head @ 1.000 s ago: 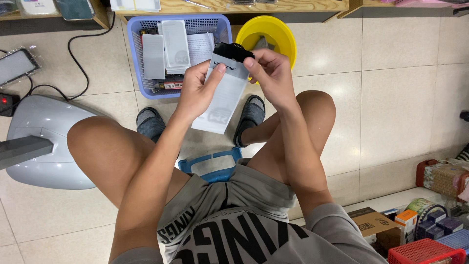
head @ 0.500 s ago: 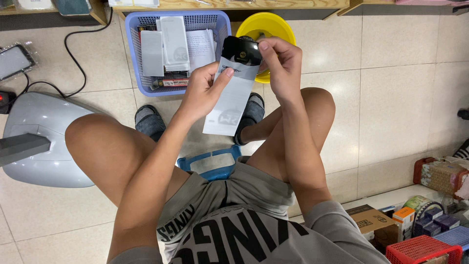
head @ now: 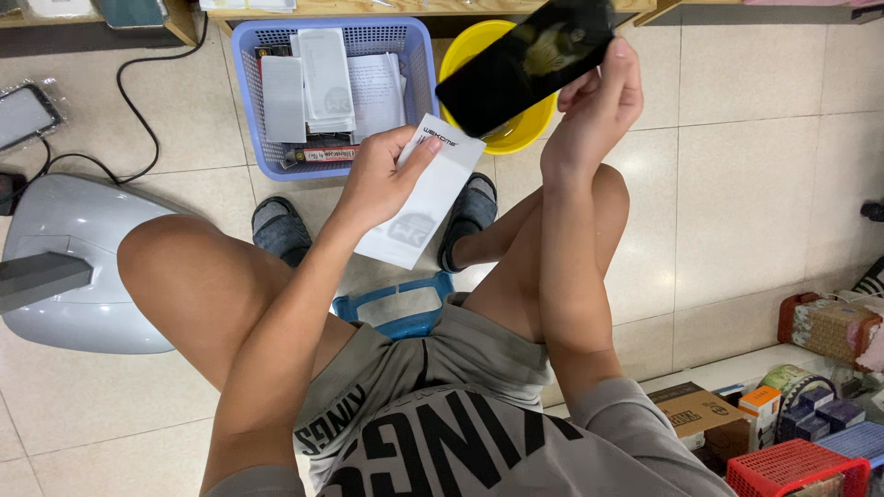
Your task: The person removes a screen protector from its protective sleeve, holds it up for view, and then places it back into the sleeve before returning it to a blue plastic basket.
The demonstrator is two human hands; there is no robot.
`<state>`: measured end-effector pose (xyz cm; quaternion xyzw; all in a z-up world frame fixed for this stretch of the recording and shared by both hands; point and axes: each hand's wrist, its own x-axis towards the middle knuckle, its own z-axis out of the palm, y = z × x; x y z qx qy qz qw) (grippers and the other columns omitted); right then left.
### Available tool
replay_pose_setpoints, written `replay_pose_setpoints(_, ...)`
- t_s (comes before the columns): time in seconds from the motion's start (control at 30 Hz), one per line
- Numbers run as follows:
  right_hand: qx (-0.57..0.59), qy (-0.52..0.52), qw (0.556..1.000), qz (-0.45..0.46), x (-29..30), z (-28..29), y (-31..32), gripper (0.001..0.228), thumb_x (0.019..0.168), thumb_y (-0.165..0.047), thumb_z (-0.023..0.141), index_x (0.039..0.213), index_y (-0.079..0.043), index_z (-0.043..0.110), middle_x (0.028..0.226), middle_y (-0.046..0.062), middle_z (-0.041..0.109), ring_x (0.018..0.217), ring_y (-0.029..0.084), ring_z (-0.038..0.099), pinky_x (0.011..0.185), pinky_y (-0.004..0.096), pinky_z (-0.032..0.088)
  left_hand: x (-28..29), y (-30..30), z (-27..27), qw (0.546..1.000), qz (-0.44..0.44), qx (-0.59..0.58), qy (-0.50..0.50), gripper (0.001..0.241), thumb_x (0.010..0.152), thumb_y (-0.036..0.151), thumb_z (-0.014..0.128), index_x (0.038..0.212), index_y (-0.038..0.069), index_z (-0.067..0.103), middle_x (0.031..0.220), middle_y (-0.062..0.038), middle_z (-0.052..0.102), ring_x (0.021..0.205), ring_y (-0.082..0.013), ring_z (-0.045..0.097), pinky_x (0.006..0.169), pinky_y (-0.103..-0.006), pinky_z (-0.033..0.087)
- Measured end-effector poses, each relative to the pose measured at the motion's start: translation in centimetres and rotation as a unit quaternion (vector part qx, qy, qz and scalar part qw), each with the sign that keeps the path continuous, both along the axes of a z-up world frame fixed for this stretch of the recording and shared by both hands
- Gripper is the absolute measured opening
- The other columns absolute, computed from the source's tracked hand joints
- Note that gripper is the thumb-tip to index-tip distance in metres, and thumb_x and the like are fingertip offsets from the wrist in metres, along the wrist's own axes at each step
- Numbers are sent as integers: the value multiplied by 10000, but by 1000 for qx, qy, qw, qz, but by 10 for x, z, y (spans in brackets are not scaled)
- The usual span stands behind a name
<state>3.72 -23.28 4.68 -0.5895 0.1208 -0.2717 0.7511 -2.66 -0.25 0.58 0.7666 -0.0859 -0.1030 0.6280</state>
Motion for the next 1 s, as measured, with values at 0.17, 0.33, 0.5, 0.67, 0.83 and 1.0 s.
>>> replay_pose_setpoints(0.17,93,6,996,7,1,-9,-14,233,939,-314,712,827,-141,603,692,-1,495,518,106,397,453,264,256,7,2,-4,998,43,-34,17,292,1093,321,595,932,111,719,752,71,581,679,-41,455,572,-276,332)
replay_pose_setpoints(0.33,103,49,981,157,-17,-6,18,281,985,-268,686,763,-147,563,619,-41,492,441,67,388,370,224,248,19,9,-10,991,98,-88,-2,295,1105,306,604,964,93,753,770,62,654,705,-29,522,585,-250,380)
replay_pose_setpoints(0.5,-125,104,949,270,-35,-30,47,192,1032,-183,662,897,-82,755,538,-22,457,477,61,371,475,233,307,28,8,-13,980,148,-132,-5,287,1117,259,610,870,118,647,720,107,364,712,-37,339,667,-232,312)
replay_pose_setpoints(0.67,-153,100,946,266,-31,-30,55,196,1031,-161,646,869,-81,721,575,-37,448,516,50,370,504,238,323,30,8,6,944,157,-234,173,340,1004,530,492,989,191,512,814,55,504,699,-66,455,612,-272,397)
replay_pose_setpoints(0.83,-154,111,951,243,-26,-29,46,221,1042,-198,630,868,-92,715,599,-49,454,531,56,375,489,239,326,24,15,14,895,47,-352,270,557,1017,464,471,1408,85,587,1201,-139,781,991,-190,765,831,-346,655)
replay_pose_setpoints(1.0,-150,107,954,236,-24,-21,40,238,1053,-230,627,873,-101,713,556,-49,459,508,54,406,498,223,373,15,13,2,908,-49,-378,173,392,1102,146,578,1484,80,523,1331,-86,708,1184,-147,688,1043,-290,580)
